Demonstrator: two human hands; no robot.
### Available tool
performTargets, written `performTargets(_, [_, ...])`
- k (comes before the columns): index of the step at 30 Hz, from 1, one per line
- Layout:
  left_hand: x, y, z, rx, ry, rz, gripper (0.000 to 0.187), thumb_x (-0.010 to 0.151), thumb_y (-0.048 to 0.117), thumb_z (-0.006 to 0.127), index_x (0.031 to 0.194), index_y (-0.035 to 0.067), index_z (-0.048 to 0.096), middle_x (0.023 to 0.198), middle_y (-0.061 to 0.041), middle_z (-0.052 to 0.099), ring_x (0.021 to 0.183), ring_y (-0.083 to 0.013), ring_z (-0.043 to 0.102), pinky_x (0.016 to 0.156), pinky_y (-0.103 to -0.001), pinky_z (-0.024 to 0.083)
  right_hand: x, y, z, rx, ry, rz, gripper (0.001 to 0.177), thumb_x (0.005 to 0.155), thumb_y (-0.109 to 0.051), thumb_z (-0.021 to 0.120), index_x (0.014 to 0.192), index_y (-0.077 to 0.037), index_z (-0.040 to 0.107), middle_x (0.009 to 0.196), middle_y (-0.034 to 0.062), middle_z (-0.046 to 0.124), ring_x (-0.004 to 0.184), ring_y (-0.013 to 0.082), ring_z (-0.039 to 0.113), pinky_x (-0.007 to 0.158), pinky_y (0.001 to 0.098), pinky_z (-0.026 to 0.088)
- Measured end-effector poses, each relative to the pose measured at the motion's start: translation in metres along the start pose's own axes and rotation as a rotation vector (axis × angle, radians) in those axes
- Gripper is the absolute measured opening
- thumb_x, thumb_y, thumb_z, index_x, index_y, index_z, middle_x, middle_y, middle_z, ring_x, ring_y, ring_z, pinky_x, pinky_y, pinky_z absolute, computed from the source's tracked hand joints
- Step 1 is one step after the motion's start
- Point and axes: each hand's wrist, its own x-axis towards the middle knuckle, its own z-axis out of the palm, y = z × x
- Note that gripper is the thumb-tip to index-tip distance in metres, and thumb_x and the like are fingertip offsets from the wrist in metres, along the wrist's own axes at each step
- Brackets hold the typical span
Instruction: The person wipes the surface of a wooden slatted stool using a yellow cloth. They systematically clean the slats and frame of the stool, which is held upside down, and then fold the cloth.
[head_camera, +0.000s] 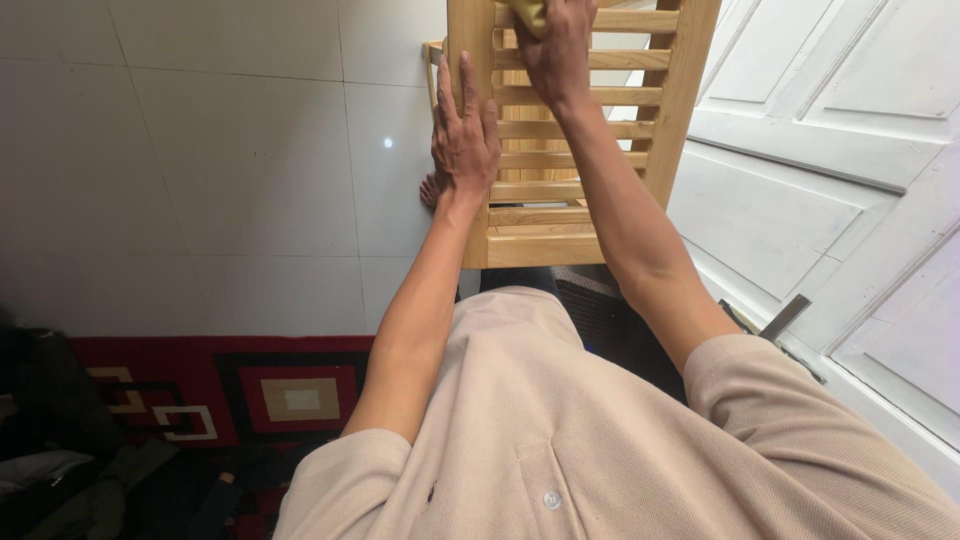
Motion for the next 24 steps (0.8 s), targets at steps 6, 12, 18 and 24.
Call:
performTargets(6, [0.002,-0.007,-0.003,-0.159,0.006,-0.028,0.050,0.118,0.029,0.033,0.166,0.025,0.023,0.170,-0.018,0.028,0.156,-0.0396,0.037,0.125,-0.046,0.045,-0.052,-0.054,-0.050,0.259,-0.039,-0.039,0.069,0.085,0.000,0.083,0.146,-0.006,0.051,0.129,0.0145,0.050,0.121,0.0353,0.054,0.105,0.0439,0.050])
performTargets(12, [0.000,-0.017,0.003,-0.241,-0.001,-0.025,0.055,0.112,0.020,0.038,0.165,0.027,0.025,0.170,-0.015,0.029,0.157,-0.0382,0.037,0.124,-0.043,0.047,-0.109,-0.084,-0.072,0.320,-0.167,0.101,0.059,0.089,-0.006,0.083,0.142,-0.007,0.057,0.119,0.0156,0.053,0.110,0.0333,0.058,0.096,0.0434,0.051])
performTargets(18, [0.002,-0.034,0.010,-0.389,-0.074,-0.112,0.053,0.113,0.024,0.048,0.162,0.034,0.030,0.153,-0.011,0.053,0.141,-0.0309,0.054,0.121,-0.042,0.048,-0.187,-0.129,-0.095,0.393,-0.392,0.219,0.057,0.079,-0.011,0.083,0.130,-0.005,0.059,0.117,0.0177,0.053,0.111,0.0365,0.057,0.096,0.0441,0.050])
performTargets(24, [0.000,-0.036,-0.003,-0.516,-0.166,-0.161,0.062,0.108,0.023,0.058,0.160,0.039,0.028,0.139,-0.009,0.063,0.130,-0.0252,0.059,0.120,-0.043,0.042,-0.245,-0.156,-0.097,0.224,-0.407,0.072,0.078,0.076,-0.015,0.086,0.143,-0.014,0.047,0.130,0.0155,0.047,0.119,0.0375,0.047,0.100,0.0494,0.040])
